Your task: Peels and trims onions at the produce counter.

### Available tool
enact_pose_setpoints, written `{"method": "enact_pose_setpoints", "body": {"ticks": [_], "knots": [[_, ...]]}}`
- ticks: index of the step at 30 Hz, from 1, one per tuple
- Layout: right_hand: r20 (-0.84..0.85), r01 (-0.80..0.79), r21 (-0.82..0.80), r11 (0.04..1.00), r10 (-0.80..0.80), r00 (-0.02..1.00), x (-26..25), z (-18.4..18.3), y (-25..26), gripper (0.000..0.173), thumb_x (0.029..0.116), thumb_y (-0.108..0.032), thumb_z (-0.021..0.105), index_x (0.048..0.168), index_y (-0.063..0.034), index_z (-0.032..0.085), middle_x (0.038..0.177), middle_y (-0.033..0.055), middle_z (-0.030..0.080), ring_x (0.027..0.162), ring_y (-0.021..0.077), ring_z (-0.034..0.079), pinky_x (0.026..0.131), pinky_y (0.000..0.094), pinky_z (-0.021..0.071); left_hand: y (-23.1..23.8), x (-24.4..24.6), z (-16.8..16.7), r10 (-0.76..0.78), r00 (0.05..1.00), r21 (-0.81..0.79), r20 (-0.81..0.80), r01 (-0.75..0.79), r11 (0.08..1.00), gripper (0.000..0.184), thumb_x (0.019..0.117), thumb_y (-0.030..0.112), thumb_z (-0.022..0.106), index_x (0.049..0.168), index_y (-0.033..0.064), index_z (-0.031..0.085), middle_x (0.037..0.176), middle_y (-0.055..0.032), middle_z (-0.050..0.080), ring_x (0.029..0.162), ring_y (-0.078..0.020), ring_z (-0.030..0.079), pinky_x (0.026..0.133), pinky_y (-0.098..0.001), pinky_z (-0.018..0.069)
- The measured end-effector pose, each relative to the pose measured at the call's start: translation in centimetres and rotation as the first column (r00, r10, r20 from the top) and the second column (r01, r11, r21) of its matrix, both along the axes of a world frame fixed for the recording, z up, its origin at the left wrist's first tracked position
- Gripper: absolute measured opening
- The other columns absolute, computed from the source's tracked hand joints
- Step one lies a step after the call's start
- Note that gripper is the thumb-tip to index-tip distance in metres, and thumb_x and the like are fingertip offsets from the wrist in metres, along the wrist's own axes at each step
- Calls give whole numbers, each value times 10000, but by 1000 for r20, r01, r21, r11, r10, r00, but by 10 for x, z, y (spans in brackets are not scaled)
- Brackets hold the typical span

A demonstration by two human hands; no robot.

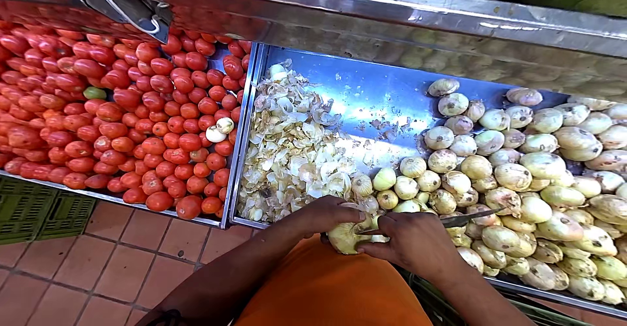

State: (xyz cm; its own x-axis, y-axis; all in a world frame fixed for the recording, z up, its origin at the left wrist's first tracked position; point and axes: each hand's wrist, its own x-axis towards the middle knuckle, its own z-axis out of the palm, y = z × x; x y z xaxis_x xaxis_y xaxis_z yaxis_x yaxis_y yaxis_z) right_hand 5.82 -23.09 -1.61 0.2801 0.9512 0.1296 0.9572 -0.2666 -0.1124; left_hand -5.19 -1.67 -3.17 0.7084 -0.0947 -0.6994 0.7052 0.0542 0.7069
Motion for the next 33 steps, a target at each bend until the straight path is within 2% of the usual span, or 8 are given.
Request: {"method": "enact_pose_setpoints", "body": {"ticks": [5,10,14,19,21,25,29,33], "knots": [[-20,-56,-14,998,55,998,3,-2,1,740,920,-813,410,563,-169,474,481,-23,405,415,147,483,383,337,370,1,2,1,-75,997,72,11,74,995,538,945,531,669,1214,67,632,949,-119,694,736,-174,680,604,-330,563],[36,-149,119,982,146,989,9,-10,1,686,956,-726,467,555,-169,445,483,-30,389,413,134,457,384,312,348,0,1,-4,-26,1000,-26,12,27,999,547,950,505,663,1272,64,636,1034,-126,702,879,-193,693,761,-385,585],[65,-176,185,967,167,984,8,-18,0,655,965,-682,492,560,-169,448,491,-29,402,422,132,463,389,306,347,0,-2,-12,59,998,-127,-39,-63,990,491,965,489,636,1230,76,641,988,-111,704,775,-175,691,614,-328,574],[35,-187,161,969,184,982,10,-17,2,659,976,-682,474,560,-172,445,488,-32,401,414,124,451,384,302,333,7,-3,-19,103,994,-207,-26,-106,973,449,990,494,590,1157,88,682,1005,-96,713,824,-171,702,644,-330,585],[24,-201,153,968,200,980,11,-15,3,669,981,-690,459,561,-170,438,485,-32,388,409,126,442,382,304,328,11,-2,-23,124,992,-222,-33,-128,967,452,997,514,560,1126,102,694,975,-86,714,768,-157,697,588,-304,572],[-41,-257,105,961,262,964,4,-13,1,679,983,-714,434,581,-168,469,490,-23,414,417,139,476,383,327,371,28,-1,-32,330,941,-274,-77,-338,900,512,984,574,521,1159,117,670,905,-107,695,632,-163,650,491,-281,523],[-179,-93,-23,995,87,980,14,-5,16,678,967,-732,442,642,-150,564,545,-6,500,472,163,545,421,379,444,46,-5,-20,266,962,-169,60,-253,953,461,1020,505,514,1199,109,666,973,-102,705,744,-172,685,577,-302,562],[-239,30,-221,975,-84,967,19,18,40,761,858,-870,438,715,-144,616,601,9,547,546,191,591,495,422,482,42,-3,-5,239,962,-82,130,-230,970,444,1003,463,593,1246,96,648,980,-131,699,753,-190,680,592,-314,559]]}}
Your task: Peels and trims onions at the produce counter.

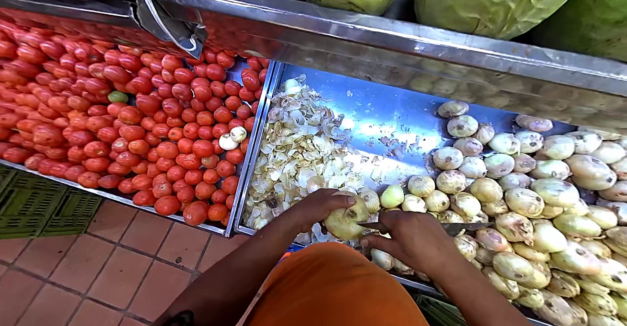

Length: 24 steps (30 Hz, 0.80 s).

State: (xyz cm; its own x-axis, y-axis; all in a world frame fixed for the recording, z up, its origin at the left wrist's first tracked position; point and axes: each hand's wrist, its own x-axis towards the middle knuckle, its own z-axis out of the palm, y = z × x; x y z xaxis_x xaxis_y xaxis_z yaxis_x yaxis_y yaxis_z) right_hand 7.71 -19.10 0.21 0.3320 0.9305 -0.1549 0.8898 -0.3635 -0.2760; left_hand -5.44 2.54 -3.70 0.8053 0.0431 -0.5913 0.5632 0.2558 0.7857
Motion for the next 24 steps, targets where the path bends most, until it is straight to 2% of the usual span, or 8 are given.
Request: {"method": "enact_pose_setpoints", "body": {"ticks": [5,10,13,14,17,19,22,24], "knots": [[-2,36,-253,967,-38,999,-2,12,11,824,816,-923,408,742,-132,629,633,37,585,642,235,651,572,467,516,-5,3,8,2,1000,85,4,-2,996,434,1001,436,629,1257,84,627,982,-153,693,756,-208,674,603,-324,552],[-119,18,-363,932,-65,991,1,7,19,832,828,-918,403,751,-120,627,665,58,596,696,258,653,630,492,512,-14,6,0,14,999,159,-35,-8,987,464,979,455,672,1253,88,602,1013,-142,696,827,-215,695,682,-363,583],[-131,-6,-276,961,-31,991,4,-7,15,840,822,-930,377,701,-130,600,614,39,559,643,237,627,600,477,489,-19,7,-2,3,1000,201,-19,1,980,508,942,468,711,1264,89,608,1062,-130,701,950,-225,694,849,-438,574],[-94,-14,-211,977,-6,996,5,-12,13,847,823,-932,365,679,-128,592,590,37,549,615,233,623,577,472,484,-21,7,-2,6,1000,228,-18,-2,974,529,931,483,718,1270,94,602,1065,-126,701,960,-225,694,862,-448,573],[85,-76,9,997,75,994,6,-31,9,842,872,-896,315,618,-132,560,523,34,512,517,224,602,477,448,469,-34,12,-1,27,998,397,-58,-1,918,575,903,544,726,1285,135,593,1038,-103,700,928,-226,695,837,-485,579],[160,-144,114,983,125,979,12,-43,8,811,908,-855,326,583,-141,531,490,22,482,467,206,569,431,423,440,-41,16,0,43,996,468,-72,-5,884,577,902,551,723,1291,146,590,1045,-95,693,940,-229,686,842,-502,568],[174,-210,131,969,186,967,30,-55,7,784,944,-817,323,601,-143,532,499,15,479,467,196,567,424,412,438,-45,28,-8,103,992,453,-70,-61,889,570,901,539,730,1278,133,599,1054,-104,693,966,-236,685,871,-505,562],[187,-221,119,968,196,963,41,-61,7,769,963,-800,304,614,-150,521,500,8,464,468,191,560,429,404,436,-50,37,-20,191,980,392,-61,-152,907,556,904,528,733,1246,109,601,1028,-129,697,914,-247,699,812,-485,585]]}}
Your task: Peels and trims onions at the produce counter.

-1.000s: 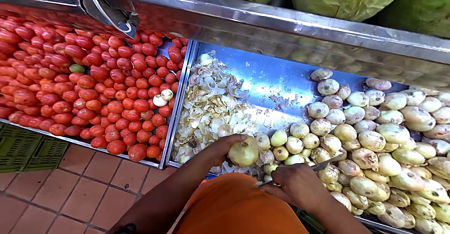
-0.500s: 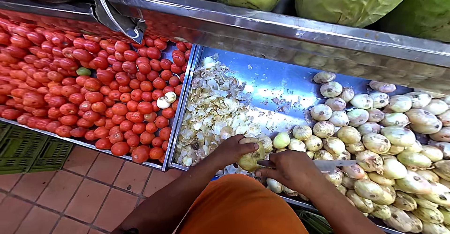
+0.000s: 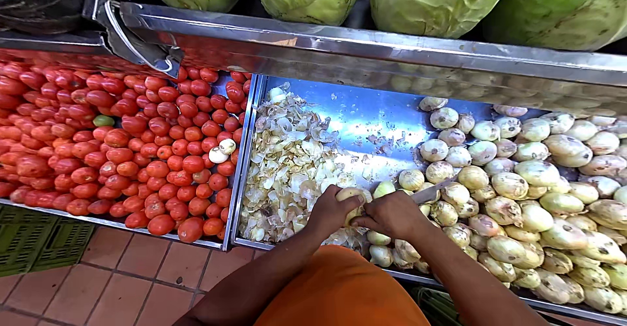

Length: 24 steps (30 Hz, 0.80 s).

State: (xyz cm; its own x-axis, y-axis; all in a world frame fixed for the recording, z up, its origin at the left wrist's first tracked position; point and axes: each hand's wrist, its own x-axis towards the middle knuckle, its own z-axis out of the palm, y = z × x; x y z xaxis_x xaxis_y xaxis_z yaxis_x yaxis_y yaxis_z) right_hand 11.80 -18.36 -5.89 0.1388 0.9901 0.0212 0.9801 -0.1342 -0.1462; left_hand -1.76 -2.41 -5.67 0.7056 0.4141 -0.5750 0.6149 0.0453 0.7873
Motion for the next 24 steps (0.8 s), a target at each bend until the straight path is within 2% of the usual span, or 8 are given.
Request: {"method": "enact_pose_setpoints", "body": {"ticks": [6,10,13,15,16,19,20,24], "knots": [[-37,-12,-220,976,4,999,19,-5,2,814,962,-812,249,684,-116,567,577,54,545,582,248,633,529,470,495,-6,24,-37,217,976,-121,-14,-217,969,595,931,541,691,1228,39,574,1035,-186,674,903,-300,690,771,-500,589],[-181,-83,-260,962,36,983,-9,-11,-1,767,966,-765,386,751,-69,627,660,121,624,661,330,679,591,564,522,34,43,-41,370,929,-346,-11,-351,870,689,1026,595,478,1441,44,467,1283,-242,612,1038,-382,670,824,-557,579],[-256,92,-366,926,-196,947,6,-1,3,494,1034,-527,536,1076,-65,706,983,155,716,945,365,709,806,605,553,57,44,-16,311,950,-464,8,-272,843,661,1017,610,470,1431,98,527,1345,-200,600,1127,-362,646,890,-556,557],[-264,135,-390,911,-251,931,16,12,2,472,1085,-486,428,1287,-136,672,1131,106,713,1056,313,698,905,564,555,57,33,-2,257,965,-452,58,-204,868,606,1029,575,486,1411,108,547,1302,-171,637,1137,-318,652,933,-520,549],[-258,145,-384,912,-256,932,18,19,0,485,1100,-481,369,1284,-148,670,1117,94,714,1044,300,703,894,552,560,53,28,7,225,970,-436,93,-163,885,563,1045,540,482,1406,112,538,1283,-160,646,1126,-298,658,939,-497,551],[-99,232,-254,939,-264,959,19,27,-5,654,1031,-665,358,843,-118,661,733,76,653,729,287,692,623,519,539,45,20,14,151,974,-378,166,-78,922,481,1044,487,521,1316,96,586,1203,-145,673,1064,-267,669,910,-464,554],[-47,248,-236,940,-266,963,19,28,-5,720,974,-754,386,771,-112,640,672,75,627,681,288,680,589,515,527,44,19,14,130,976,-366,173,-59,929,475,1037,485,537,1300,94,597,1190,-145,679,1058,-266,671,911,-464,552],[-84,241,-237,941,-267,960,22,39,2,745,819,-876,515,785,-144,644,668,30,602,662,227,642,605,479,510,40,17,17,21,985,-303,173,33,952,479,1008,472,598,1283,80,617,1133,-154,698,1019,-266,683,905,-470,555]]}}
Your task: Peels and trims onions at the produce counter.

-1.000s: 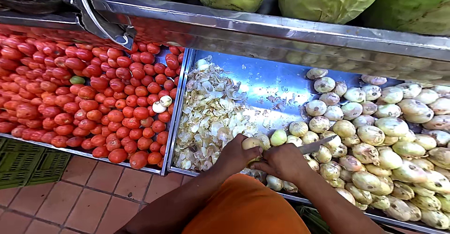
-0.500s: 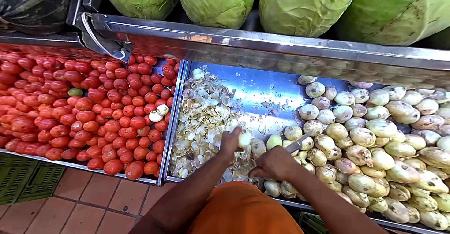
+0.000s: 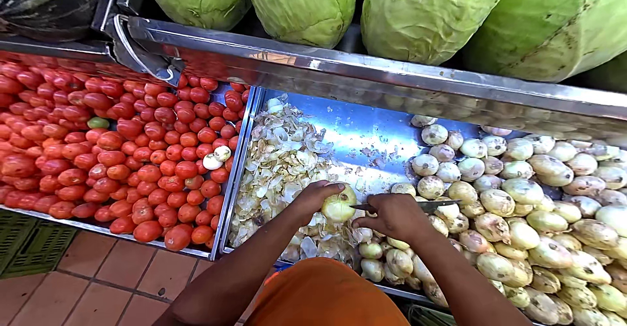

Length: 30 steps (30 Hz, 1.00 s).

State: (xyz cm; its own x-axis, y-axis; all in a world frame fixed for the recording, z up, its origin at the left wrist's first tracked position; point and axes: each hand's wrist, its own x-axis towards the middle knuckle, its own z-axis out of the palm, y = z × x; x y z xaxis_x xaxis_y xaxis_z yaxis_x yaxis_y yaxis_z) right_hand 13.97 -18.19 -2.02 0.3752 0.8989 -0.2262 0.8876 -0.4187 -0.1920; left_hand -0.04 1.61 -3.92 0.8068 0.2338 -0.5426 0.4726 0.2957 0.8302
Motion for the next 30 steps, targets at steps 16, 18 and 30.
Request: {"method": "enact_pose_setpoints", "body": {"ticks": [16,18,30], "knots": [[172,-236,240,942,198,965,-4,-23,-5,787,939,-822,332,615,-133,531,502,24,479,474,207,564,446,414,437,-9,14,-13,-18,971,-227,-237,-37,973,526,1010,530,499,1226,71,638,1067,-169,685,879,-289,685,709,-461,576],[158,-252,217,943,220,962,-6,-25,-8,785,933,-823,347,624,-128,539,513,34,497,489,218,583,456,431,453,-12,14,-27,78,964,-288,-255,-152,945,512,1011,512,496,1235,71,627,1075,-181,682,872,-299,688,703,-457,579],[-187,20,14,1000,-17,982,-29,-22,-5,695,923,-758,519,950,-83,682,812,103,675,766,295,688,693,534,548,15,0,-34,186,974,-282,-133,-217,935,676,982,656,505,1385,116,566,1260,-173,646,1061,-314,665,839,-479,565]]}}
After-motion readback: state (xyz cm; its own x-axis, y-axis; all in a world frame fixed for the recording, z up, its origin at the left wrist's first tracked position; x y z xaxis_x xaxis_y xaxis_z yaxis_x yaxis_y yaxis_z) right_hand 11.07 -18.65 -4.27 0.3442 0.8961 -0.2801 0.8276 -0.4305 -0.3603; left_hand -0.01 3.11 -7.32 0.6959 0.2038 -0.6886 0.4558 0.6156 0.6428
